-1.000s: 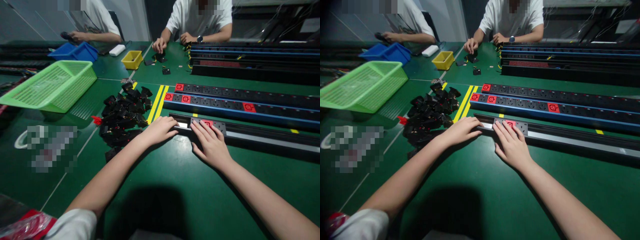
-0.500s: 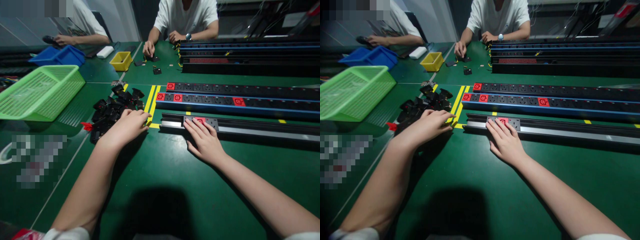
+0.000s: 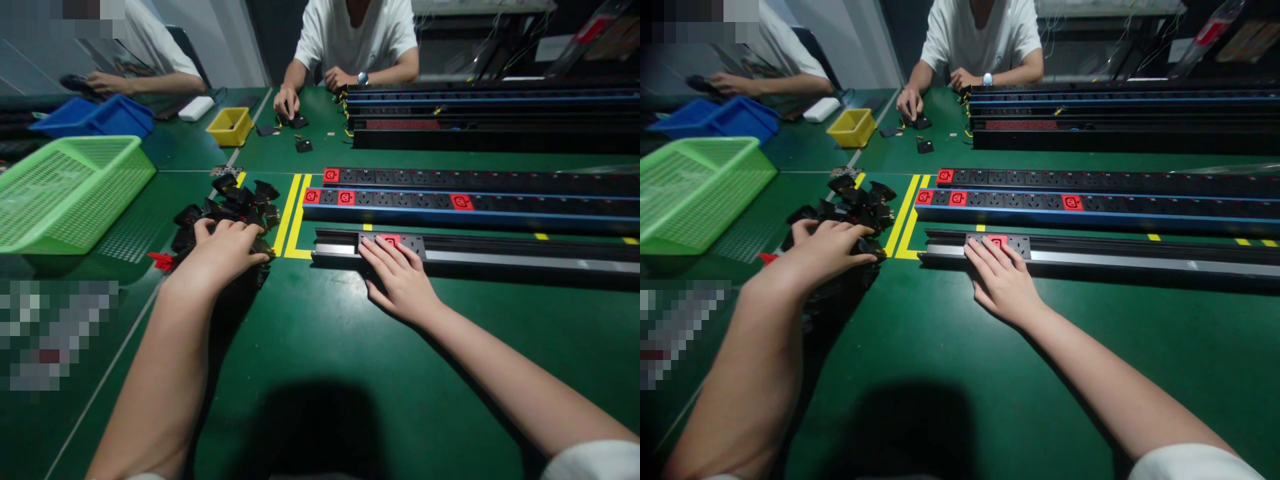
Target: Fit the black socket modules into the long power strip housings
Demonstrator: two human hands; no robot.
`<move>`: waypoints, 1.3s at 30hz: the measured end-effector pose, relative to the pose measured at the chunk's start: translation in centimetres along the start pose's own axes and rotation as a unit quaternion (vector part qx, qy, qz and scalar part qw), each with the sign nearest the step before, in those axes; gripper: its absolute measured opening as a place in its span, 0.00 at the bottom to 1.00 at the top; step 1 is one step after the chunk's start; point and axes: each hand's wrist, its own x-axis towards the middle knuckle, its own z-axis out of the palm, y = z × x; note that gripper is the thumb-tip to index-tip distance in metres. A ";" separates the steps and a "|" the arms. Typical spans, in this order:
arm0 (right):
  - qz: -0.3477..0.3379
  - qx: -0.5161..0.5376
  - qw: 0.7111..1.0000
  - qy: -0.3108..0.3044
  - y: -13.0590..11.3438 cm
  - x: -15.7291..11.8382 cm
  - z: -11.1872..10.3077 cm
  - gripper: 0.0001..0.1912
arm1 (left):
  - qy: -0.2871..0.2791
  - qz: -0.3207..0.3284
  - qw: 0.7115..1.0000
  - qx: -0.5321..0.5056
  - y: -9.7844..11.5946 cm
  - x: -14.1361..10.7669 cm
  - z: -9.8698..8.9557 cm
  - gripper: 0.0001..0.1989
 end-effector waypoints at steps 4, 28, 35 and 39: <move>0.000 0.002 1.000 0.003 -0.1 0.1 -0.1 0.36 | -0.023 -0.010 1.000 0.006 0.1 0.1 0.0 0.27; 0.001 -0.002 1.000 -0.008 -0.1 0.1 -0.3 0.36 | 0.063 0.079 0.985 -0.139 1.1 -0.2 -2.3 0.27; 0.003 -0.004 1.000 -0.011 -0.1 0.1 -0.2 0.34 | 0.158 0.079 0.931 -0.319 4.7 -0.3 -2.1 0.37; 0.001 -0.003 1.000 -0.004 -0.1 0.0 -0.3 0.36 | 0.198 0.028 0.881 -0.430 6.7 0.5 0.0 0.36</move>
